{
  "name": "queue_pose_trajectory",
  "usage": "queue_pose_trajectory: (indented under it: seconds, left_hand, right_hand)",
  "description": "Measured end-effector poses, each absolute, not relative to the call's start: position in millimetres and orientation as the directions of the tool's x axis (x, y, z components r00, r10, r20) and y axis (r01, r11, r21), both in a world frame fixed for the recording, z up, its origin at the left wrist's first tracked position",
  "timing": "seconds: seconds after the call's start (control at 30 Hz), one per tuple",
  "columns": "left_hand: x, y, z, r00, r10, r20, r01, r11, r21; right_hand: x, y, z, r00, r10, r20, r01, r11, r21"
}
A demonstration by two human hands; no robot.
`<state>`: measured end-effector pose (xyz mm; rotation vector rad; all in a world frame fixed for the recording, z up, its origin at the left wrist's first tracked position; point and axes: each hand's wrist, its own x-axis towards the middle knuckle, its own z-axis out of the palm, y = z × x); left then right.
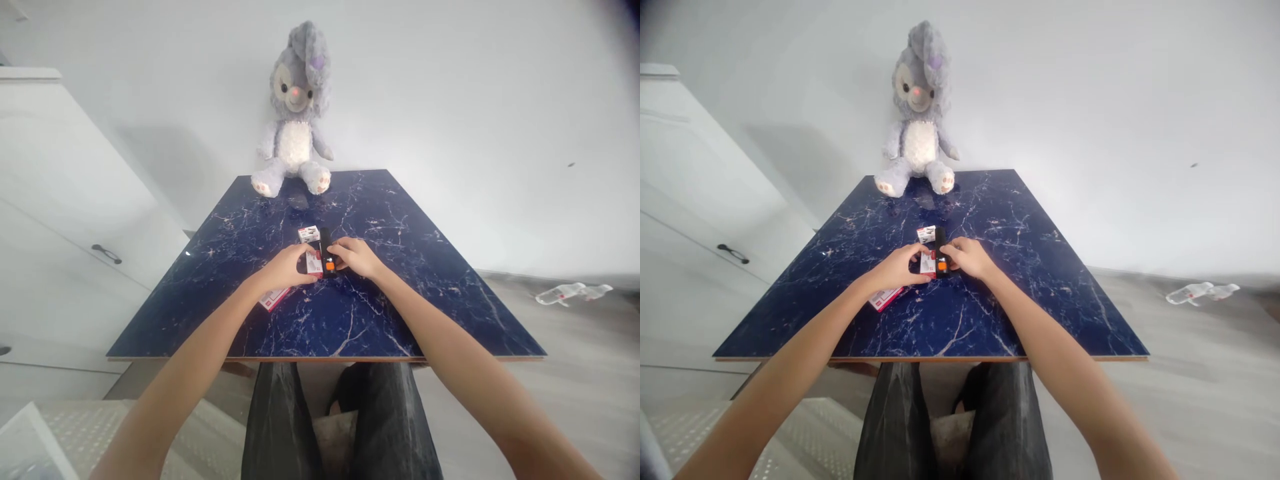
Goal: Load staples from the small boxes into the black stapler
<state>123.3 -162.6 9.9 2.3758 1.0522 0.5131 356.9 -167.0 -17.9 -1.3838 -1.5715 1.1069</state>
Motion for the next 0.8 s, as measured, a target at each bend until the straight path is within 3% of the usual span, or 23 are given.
queue_pose_trajectory:
  seconds: [0.23,0.37,0.43,0.5,0.63,0.8]
  left_hand:
    - [113,-158,19,0.661,0.747,0.066,0.594,-0.575,0.563]
    - [71,-145,39,0.663,0.729,-0.169,0.658,-0.461,0.596]
    - [53,-142,48,0.698,0.645,-0.311,0.67,-0.435,0.601]
    - [44,-143,54,0.745,0.558,-0.365,0.646,-0.467,0.603]
    - [50,-154,58,0.782,0.47,-0.41,0.62,-0.513,0.594]
    - [64,-165,53,0.745,0.556,-0.367,0.661,-0.547,0.514]
  right_hand:
    - [357,-167,-14,-0.146,0.988,-0.047,0.271,-0.005,-0.963]
    - [354,-167,-10,-0.149,0.987,-0.062,0.247,-0.023,-0.969]
    - [353,-168,-8,-0.14,0.988,-0.058,0.258,-0.02,-0.966]
    - [353,-169,-5,-0.134,0.989,-0.06,0.272,-0.022,-0.962]
    - [353,-171,-2,-0.167,0.983,-0.079,0.294,-0.026,-0.955]
    - [355,-172,0,-0.202,0.979,-0.006,0.409,0.079,-0.909]
